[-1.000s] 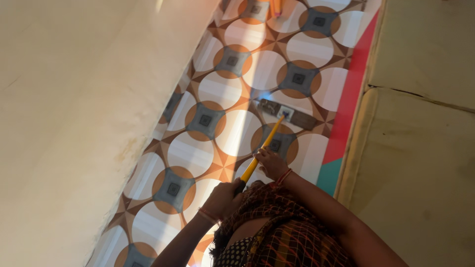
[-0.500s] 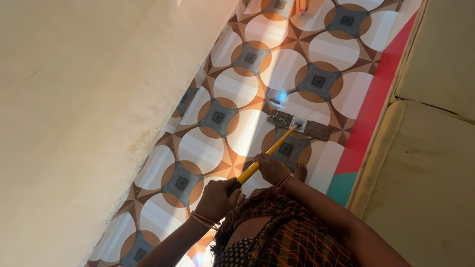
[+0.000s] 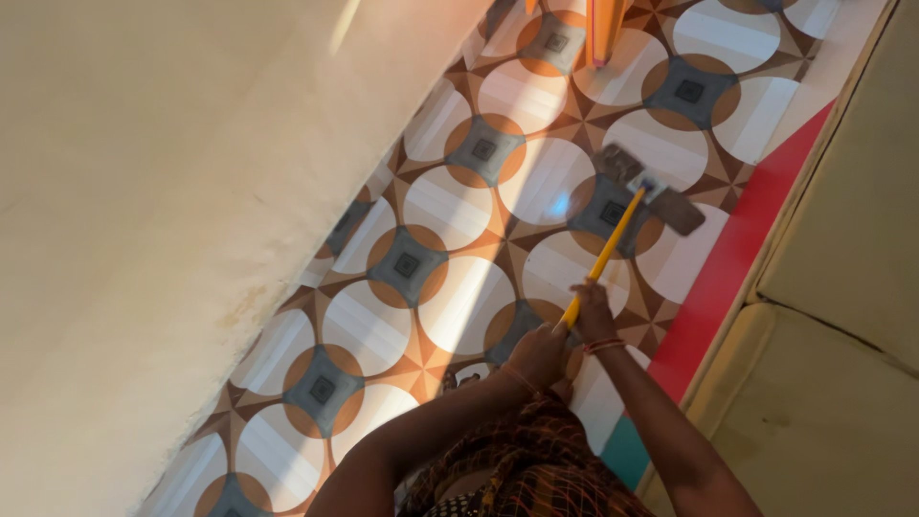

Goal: The person mops a patterned tiled floor using a flat mop with a yellow handle. They move the mop back and forth across the floor, covering different areas of the room.

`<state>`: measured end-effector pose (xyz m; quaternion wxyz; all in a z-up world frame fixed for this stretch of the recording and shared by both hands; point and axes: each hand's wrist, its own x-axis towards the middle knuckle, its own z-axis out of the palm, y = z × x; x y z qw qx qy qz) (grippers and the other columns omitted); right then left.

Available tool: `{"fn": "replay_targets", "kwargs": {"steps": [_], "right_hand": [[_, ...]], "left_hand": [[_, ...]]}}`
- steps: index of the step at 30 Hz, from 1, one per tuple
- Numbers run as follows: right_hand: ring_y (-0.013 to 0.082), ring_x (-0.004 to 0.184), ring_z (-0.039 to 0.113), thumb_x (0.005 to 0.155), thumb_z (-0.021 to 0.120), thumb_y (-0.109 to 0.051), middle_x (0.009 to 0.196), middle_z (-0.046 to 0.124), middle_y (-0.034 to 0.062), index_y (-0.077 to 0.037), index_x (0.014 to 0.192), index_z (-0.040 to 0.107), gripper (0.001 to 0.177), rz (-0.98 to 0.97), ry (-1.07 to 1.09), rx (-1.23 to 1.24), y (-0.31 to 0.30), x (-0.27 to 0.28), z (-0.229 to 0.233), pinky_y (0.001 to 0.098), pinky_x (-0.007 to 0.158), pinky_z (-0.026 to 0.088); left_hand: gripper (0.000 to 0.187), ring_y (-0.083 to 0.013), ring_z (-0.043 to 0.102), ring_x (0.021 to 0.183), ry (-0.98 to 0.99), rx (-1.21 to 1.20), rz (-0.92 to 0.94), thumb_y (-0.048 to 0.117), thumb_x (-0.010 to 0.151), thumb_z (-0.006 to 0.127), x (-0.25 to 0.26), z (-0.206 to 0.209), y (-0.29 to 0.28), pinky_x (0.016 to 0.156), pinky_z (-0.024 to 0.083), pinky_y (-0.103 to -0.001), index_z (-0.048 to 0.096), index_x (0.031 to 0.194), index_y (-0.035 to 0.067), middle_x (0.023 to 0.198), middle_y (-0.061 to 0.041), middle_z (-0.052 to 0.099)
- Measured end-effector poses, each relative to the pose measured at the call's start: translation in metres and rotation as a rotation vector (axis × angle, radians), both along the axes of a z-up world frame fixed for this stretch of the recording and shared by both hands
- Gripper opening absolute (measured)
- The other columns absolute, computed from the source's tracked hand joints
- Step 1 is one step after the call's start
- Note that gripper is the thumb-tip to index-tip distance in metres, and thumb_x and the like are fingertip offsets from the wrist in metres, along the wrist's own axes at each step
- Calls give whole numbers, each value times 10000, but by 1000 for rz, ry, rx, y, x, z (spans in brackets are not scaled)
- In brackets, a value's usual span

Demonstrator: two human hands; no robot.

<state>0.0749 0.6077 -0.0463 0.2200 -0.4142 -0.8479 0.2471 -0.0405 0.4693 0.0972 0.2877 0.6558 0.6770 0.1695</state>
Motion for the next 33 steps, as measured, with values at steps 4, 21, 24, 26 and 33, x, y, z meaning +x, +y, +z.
{"fn": "replay_targets", "kwargs": {"steps": [4, 21, 24, 26, 33], "right_hand": [[444, 1266, 527, 834, 642, 28, 1432, 517, 265, -27, 1447, 492, 633, -39, -103, -112, 43, 34, 6, 467, 1097, 481], [457, 1405, 420, 750, 772, 13, 1548, 378, 291, 12, 1510, 397, 848, -9, -242, -68, 61, 77, 43, 466, 1180, 403], [459, 1398, 432, 759, 763, -1, 1524, 405, 293, 28, 1499, 411, 820, 113, -166, 106, 32, 47, 47, 470, 1176, 412], [504, 1373, 405, 689, 784, -31, 1475, 394, 328, 64, 1492, 391, 899, 189, 10, 107, 4, 26, 56, 502, 1138, 395], [349, 1060, 668, 891, 696, -4, 1136, 680, 133, -91, 1202, 603, 335, 613, 153, 46, -114, -22, 82, 452, 917, 554]], "left_hand": [[347, -404, 718, 941, 29, -71, -1, 141, 974, 634, 25, -68, 102, 785, 599, -464, 525, 1239, -56, 1002, -272, 697], [550, -420, 710, 917, 2, -207, 137, 161, 933, 638, 28, -28, 139, 765, 601, -472, 440, 1380, -90, 1058, -321, 661], [498, -374, 718, 866, 20, -230, 82, 187, 935, 657, 7, 14, 77, 738, 602, -449, 488, 1314, -88, 967, -264, 705], [459, -354, 714, 820, 3, -200, 104, 182, 924, 665, -9, 46, 28, 712, 583, -443, 519, 1273, -77, 908, -228, 719], [302, -331, 705, 801, 23, -179, 216, 279, 950, 681, -47, 168, -163, 761, 568, -468, 648, 1100, 20, 855, -178, 723]]}}
